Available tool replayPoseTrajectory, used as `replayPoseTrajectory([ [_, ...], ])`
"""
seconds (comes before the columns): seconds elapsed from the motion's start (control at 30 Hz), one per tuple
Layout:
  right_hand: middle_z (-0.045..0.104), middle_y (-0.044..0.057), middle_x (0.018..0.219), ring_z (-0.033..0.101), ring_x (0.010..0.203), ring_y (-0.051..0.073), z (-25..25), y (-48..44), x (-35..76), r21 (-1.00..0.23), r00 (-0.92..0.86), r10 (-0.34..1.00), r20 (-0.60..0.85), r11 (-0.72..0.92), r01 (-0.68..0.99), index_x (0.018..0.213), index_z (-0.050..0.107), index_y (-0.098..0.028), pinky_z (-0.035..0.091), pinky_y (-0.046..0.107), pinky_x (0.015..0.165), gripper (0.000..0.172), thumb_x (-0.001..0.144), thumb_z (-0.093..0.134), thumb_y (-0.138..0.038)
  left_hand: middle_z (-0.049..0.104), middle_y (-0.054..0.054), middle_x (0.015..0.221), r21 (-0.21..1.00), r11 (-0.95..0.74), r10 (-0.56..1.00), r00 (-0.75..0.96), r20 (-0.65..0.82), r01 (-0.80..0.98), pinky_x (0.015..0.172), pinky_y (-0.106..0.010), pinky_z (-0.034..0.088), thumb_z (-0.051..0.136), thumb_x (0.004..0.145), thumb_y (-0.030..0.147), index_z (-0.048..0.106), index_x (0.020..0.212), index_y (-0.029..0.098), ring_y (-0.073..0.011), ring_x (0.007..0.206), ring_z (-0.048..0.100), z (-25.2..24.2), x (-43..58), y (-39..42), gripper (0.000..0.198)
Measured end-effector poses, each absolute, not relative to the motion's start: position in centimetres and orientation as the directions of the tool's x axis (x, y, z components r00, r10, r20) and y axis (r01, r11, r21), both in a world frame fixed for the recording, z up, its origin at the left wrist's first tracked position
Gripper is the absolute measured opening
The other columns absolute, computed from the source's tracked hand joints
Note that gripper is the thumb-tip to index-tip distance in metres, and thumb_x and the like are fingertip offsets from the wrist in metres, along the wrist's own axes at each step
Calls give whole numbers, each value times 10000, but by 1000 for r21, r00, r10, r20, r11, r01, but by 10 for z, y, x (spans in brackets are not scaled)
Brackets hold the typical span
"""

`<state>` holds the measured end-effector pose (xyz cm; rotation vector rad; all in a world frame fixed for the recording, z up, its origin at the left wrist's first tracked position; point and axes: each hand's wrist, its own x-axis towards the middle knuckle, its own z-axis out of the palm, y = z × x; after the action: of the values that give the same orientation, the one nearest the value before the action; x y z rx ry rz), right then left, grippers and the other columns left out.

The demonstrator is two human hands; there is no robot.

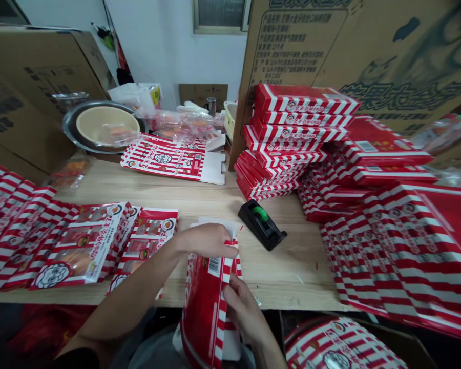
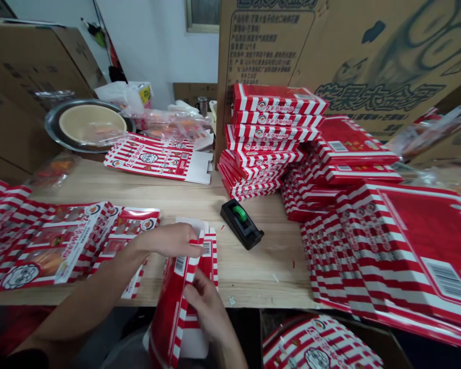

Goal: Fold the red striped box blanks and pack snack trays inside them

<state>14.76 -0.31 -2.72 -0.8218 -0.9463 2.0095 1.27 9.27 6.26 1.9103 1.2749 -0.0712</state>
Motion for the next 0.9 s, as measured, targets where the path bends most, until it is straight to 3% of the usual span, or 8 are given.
replayPoseTrajectory([
  [0.1,672,82,1059,598,1024,277,-20,2,147,-811,-477,842,-252,-452,-371,1049,618,-190,432,431,909,449,695,672,-461,499,34,525,692,-212,828,503,-247,690,516,-208,359,430,805,400,584,606,155,-101,515,474,58,4,84,351],
  [0.17,689,83,1013,612,996,278,-21,4,150,-811,-392,865,-314,-459,-363,1020,621,-174,461,425,870,399,720,653,-434,625,-11,774,773,-216,943,333,6,597,704,-248,426,425,840,375,627,896,175,-141,725,569,42,-2,76,290],
  [0.23,692,89,1003,627,962,282,-26,6,156,-809,-334,875,-350,-462,-364,1027,604,-167,492,421,820,391,741,629,-431,591,-76,1102,867,-152,988,80,129,475,895,-316,396,455,846,364,470,1209,202,-184,1009,546,19,-9,64,397],
  [0.33,671,83,1066,627,964,265,-33,11,167,-861,-254,917,-309,-383,-335,1060,568,-187,499,398,821,381,751,629,-401,413,-136,1349,988,-4,999,35,-1,154,986,-375,363,495,834,390,171,1386,203,-223,1230,411,-14,-12,40,667],
  [0.43,645,70,1124,608,1009,239,-36,16,174,-920,-140,959,-245,-276,-279,1132,523,-217,476,375,878,417,758,629,-366,370,-132,1398,995,82,996,50,-79,-53,997,-383,380,519,823,388,82,1411,211,-244,1243,410,-28,-5,18,753],
  [0.67,544,88,1269,586,1060,226,-39,6,175,-952,-16,982,-189,-187,-241,1406,160,-261,483,374,891,857,720,668,-338,177,-55,1496,993,77,984,-166,-61,91,1019,-343,380,500,838,348,118,1415,256,-246,1320,286,-30,7,5,699],
  [0.8,446,90,1361,510,1157,255,-46,-5,174,-982,74,980,-184,-181,-46,1393,241,-230,449,374,939,896,645,724,-328,204,-44,1490,980,52,986,-168,-19,192,1038,-338,360,425,878,352,103,1424,264,-239,1337,245,-37,5,-4,640],
  [0.9,433,92,1371,500,1165,256,-48,-9,173,-982,171,971,-168,-180,56,1412,188,-214,423,374,963,937,648,719,-331,210,-45,1488,981,58,991,-131,-34,184,1043,-340,355,404,883,380,94,1427,255,-238,1349,208,-37,1,-6,638],
])
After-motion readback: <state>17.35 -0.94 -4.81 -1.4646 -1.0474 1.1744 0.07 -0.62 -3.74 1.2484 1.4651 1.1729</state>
